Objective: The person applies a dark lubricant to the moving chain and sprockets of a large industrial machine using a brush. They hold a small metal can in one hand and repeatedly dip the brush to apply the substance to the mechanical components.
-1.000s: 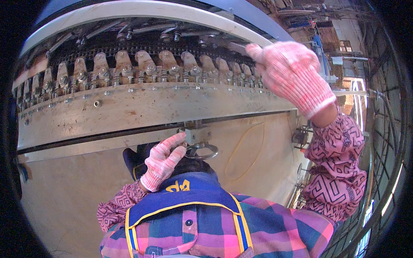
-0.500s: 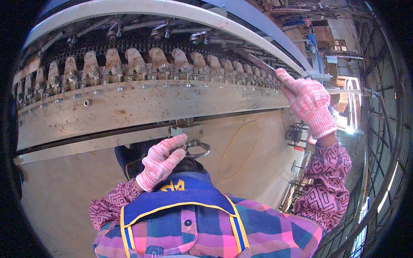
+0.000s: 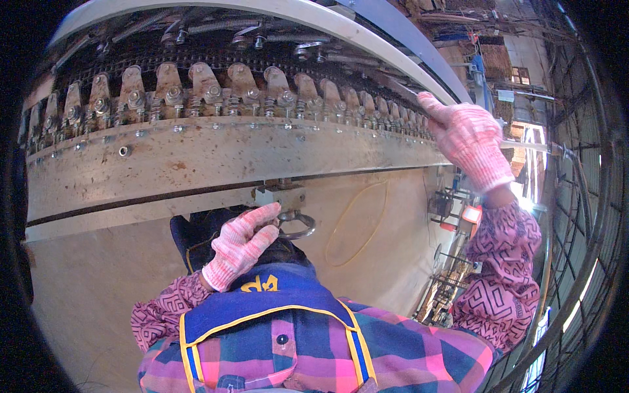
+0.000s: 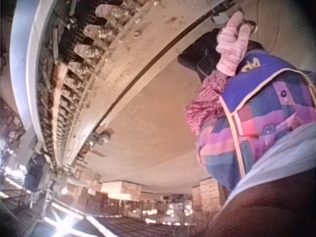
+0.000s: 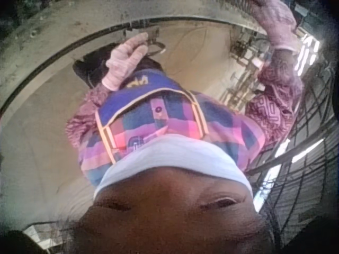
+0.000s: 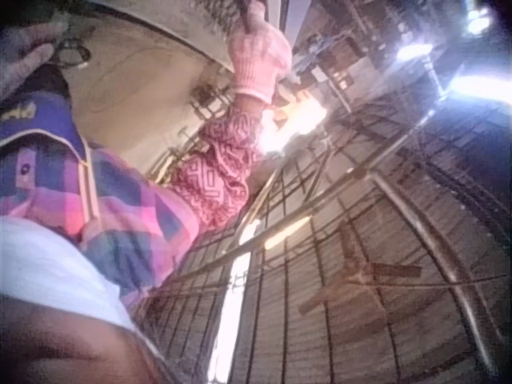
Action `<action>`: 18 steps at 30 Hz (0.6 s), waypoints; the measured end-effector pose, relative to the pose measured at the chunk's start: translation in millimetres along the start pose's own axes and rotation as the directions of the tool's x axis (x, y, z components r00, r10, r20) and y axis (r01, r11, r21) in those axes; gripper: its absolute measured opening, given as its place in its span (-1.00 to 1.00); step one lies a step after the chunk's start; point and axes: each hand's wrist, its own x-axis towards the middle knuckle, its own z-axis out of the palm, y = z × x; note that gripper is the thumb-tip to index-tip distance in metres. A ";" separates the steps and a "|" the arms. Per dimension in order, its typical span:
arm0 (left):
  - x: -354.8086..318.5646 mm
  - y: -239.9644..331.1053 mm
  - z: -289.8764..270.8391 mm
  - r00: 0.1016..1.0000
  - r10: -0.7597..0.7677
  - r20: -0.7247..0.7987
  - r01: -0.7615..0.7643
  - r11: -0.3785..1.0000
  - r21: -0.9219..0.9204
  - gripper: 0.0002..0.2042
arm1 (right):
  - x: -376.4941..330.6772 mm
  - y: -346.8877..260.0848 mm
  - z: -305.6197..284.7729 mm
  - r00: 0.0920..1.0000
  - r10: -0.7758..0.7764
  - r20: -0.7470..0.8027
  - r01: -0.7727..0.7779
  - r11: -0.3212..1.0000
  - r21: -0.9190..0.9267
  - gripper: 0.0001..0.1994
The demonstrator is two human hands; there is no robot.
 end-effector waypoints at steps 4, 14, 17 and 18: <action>1.4 -0.5 -7.7 1.000 -0.010 -0.026 0.011 0.998 0.054 -0.62 | -1.5 -14.0 -29.4 0.989 0.087 0.117 -0.082 0.996 -0.044 -0.59; 3.7 14.6 -7.7 0.999 -0.045 -0.014 0.045 0.999 -0.026 -0.62 | 23.6 -44.8 -50.2 0.955 -0.287 -0.073 0.243 0.900 -0.362 -0.68; 1.9 10.6 -4.8 0.999 0.018 -0.031 -0.021 0.995 -0.101 -0.64 | 37.1 -61.7 -35.7 0.897 -0.396 -0.198 0.260 0.833 -0.489 -0.81; 1.6 11.9 -6.8 1.000 0.001 -0.031 -0.003 0.997 -0.078 -0.64 | 36.1 -59.4 -36.9 0.915 -0.362 -0.179 0.267 0.875 -0.404 -0.83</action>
